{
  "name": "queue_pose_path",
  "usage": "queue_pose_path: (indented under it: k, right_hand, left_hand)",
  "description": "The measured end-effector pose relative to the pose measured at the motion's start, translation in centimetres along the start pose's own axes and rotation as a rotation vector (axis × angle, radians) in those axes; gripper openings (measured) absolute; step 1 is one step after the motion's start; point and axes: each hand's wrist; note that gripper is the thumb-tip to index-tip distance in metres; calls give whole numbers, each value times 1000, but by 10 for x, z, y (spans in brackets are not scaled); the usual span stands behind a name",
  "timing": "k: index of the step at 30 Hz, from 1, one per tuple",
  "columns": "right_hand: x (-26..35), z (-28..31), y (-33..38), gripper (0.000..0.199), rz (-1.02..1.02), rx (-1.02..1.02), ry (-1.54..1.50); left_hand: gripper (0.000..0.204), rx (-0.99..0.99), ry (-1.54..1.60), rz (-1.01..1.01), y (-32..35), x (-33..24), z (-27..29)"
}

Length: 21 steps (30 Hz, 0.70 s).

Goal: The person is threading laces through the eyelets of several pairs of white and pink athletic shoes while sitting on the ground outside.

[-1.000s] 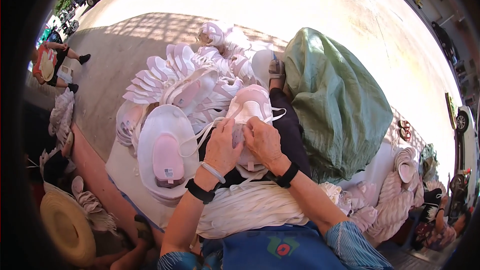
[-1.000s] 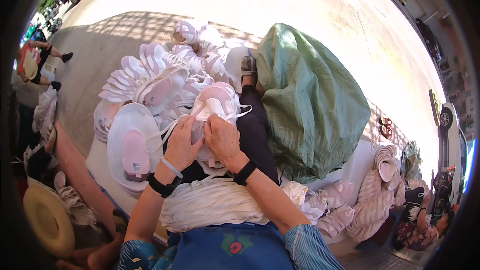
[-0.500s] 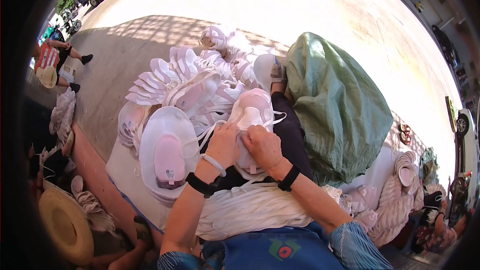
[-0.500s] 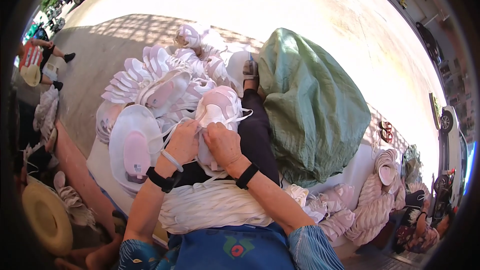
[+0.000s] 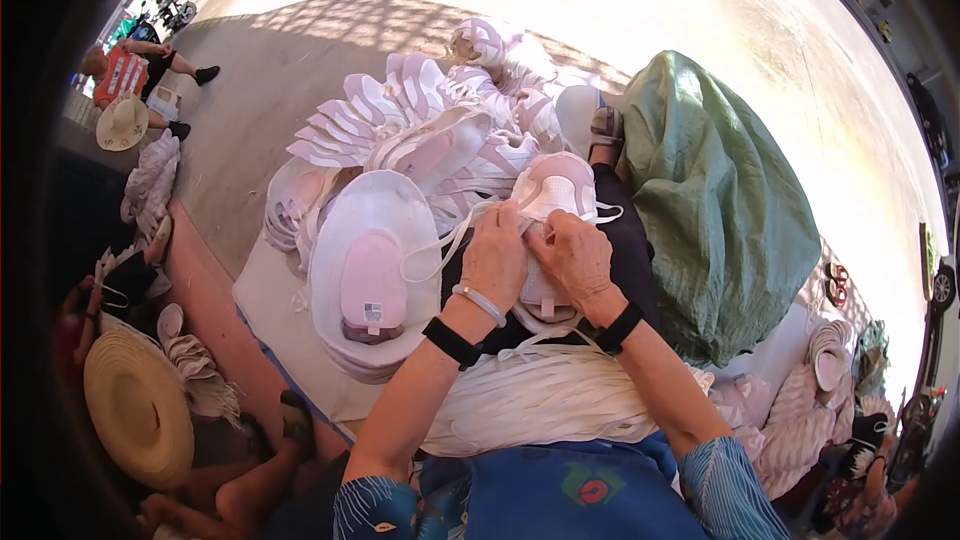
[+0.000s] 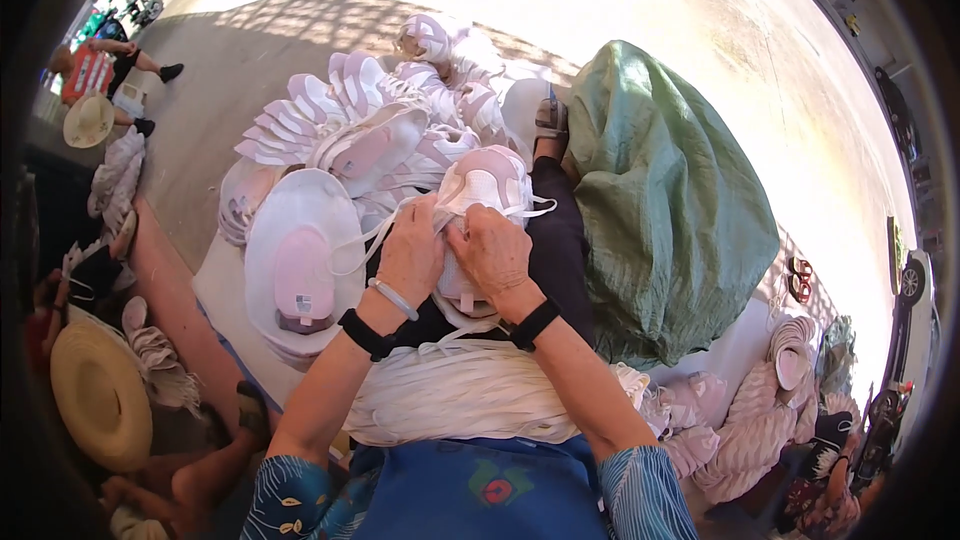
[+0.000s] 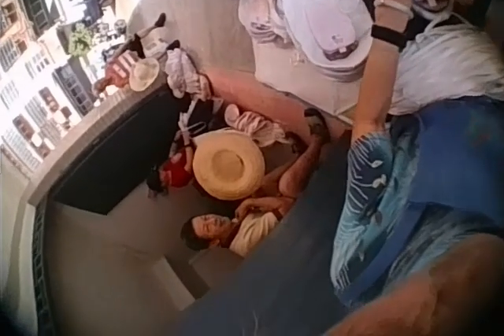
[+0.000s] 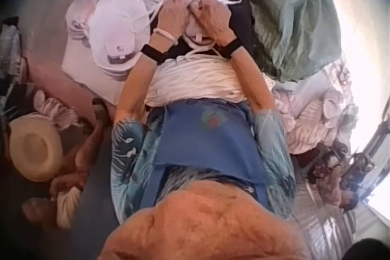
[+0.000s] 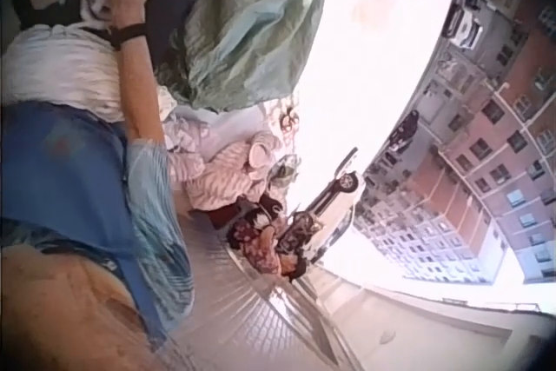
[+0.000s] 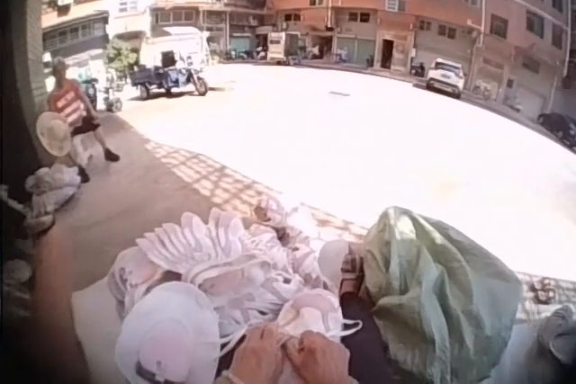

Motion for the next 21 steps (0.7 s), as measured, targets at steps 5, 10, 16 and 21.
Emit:
queue_pose_path:
  k: [5,10,16,21]
  right_hand:
    - [-4,7,5,29,-49,-12,77]
    - [-24,6,17,28,36,-18,158]
    - [1,-3,18,22,155,-52,178]
    - [-6,-14,6,17,115,-39,134]
  left_hand:
    - [27,137,-44,-15,3,-15,-9]
    - [34,273,-57,19,8,-22,-31]
    - [19,211,-24,-55,5,0,-19]
    - [20,200,79,-222,-10,22,4]
Point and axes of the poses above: each hand's wrist, its own y-axis away from the middle knuckle, its own z-axis out of the back of the hand, x = y × z, and after that the axes turned 12 degrees about -y, right-handed
